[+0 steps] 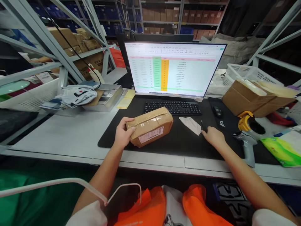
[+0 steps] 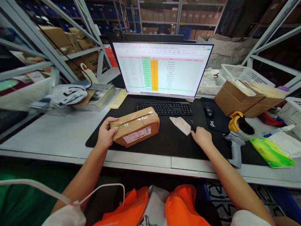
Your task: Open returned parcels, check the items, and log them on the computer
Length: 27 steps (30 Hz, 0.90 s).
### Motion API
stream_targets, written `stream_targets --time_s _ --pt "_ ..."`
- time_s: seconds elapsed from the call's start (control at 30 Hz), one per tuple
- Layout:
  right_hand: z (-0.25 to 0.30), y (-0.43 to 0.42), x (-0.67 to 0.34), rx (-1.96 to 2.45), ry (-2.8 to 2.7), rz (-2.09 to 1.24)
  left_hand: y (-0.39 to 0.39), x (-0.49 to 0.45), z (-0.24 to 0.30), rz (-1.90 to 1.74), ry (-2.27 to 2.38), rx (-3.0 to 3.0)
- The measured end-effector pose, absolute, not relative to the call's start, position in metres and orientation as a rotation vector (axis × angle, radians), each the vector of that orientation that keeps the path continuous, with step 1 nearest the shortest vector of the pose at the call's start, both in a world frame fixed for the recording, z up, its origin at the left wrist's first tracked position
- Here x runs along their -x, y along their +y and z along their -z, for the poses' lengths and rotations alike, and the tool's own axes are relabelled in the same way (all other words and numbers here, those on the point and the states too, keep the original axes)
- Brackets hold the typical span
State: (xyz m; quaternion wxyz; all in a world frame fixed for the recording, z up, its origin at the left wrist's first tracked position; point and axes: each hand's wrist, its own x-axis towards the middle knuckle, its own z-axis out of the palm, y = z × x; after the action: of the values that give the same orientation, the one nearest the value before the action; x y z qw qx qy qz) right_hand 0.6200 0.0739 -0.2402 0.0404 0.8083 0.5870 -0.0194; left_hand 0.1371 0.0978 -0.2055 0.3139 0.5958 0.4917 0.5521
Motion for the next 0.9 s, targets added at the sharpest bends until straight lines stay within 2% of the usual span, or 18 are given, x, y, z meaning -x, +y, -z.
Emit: stream_targets --time_s 0.2,0.3,0.37,0.53,0.7,0.8,0.9 --pt "0.247 0.058 -0.639 -2.672 1.844 0.213 0.108 -0.149 0.182 -1.367 1.43 -1.676" --pt "0.235 0.048 -0.641 -2.827 1.879 0.243 0.102 -0.145 0.177 -1.347 1.492 -1.78" --pt "0.219 0.04 -0.624 -2.835 2.091 0.242 0.094 -0.147 0.173 -1.281 1.519 -1.838" --pt "0.161 0.021 -0.517 -2.165 2.878 0.175 0.072 -0.157 0.161 -1.038 1.489 -1.962" --pt "0.12 0.016 -0.419 -1.717 2.951 -0.026 0.056 -0.161 0.156 -0.951 1.509 -1.991" --pt "0.112 0.031 -0.408 -1.643 2.963 -0.093 0.049 -0.161 0.157 -0.937 1.534 -2.005" --pt "0.115 0.062 -0.449 -1.936 2.817 -0.146 0.044 -0.158 0.158 -0.918 1.554 -2.001"
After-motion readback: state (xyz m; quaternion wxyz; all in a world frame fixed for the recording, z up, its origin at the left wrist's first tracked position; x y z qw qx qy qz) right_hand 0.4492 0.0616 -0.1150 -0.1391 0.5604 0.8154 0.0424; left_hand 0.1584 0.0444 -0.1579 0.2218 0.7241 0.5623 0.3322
